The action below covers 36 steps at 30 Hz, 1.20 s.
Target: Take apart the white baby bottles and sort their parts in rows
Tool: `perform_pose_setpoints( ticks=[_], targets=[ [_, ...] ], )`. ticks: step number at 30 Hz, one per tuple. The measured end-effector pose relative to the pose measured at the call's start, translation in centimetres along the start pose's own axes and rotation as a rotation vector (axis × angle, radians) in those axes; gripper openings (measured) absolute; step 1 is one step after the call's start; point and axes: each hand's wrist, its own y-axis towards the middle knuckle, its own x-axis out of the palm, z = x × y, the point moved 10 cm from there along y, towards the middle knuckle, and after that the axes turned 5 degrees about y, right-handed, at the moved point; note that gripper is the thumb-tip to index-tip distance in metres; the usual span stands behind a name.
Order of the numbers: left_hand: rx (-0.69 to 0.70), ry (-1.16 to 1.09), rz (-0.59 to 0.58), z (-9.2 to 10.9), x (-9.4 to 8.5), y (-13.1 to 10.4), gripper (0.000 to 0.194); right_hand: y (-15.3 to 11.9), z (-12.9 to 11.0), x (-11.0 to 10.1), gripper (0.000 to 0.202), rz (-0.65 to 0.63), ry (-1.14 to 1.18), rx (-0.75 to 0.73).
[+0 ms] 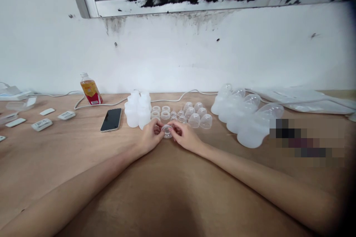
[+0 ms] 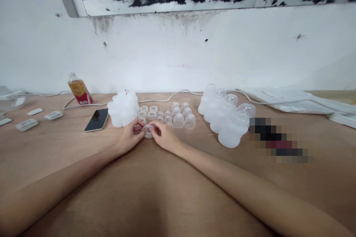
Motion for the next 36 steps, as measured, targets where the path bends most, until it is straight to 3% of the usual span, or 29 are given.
perform_pose_setpoints(
  ticks=[7, 14, 25, 32, 36],
  targets=[
    [0.068, 0.135, 0.012, 0.1, 0.3, 0.2, 0.007, -0.1, 0.4, -0.1, 0.014, -0.005, -0.009, 0.037],
    [0.125, 0.129, 0.054, 1.6, -0.2, 0.1, 0.011, -0.1, 0.0, -0.6, 0.019, 0.04, 0.035, 0.012],
    [0.169, 0.244, 0.036, 1.9, 0.1, -0.2, 0.003, -0.2, -0.2, -0.2, 0.011, -0.004, -0.02, 0.006],
    [0.13, 0.137, 0.084, 1.3, -0.5, 0.1, 0.013, -0.2, -0.1, -1.5, 0.019, 0.142, -0.007, -0.006],
    [0.11, 0.115, 0.093, 0.5, -0.6, 0.3, 0.011, -0.3, 0.1, -1.6, 0.017, 0.161, 0.002, 0.002]
  ],
)
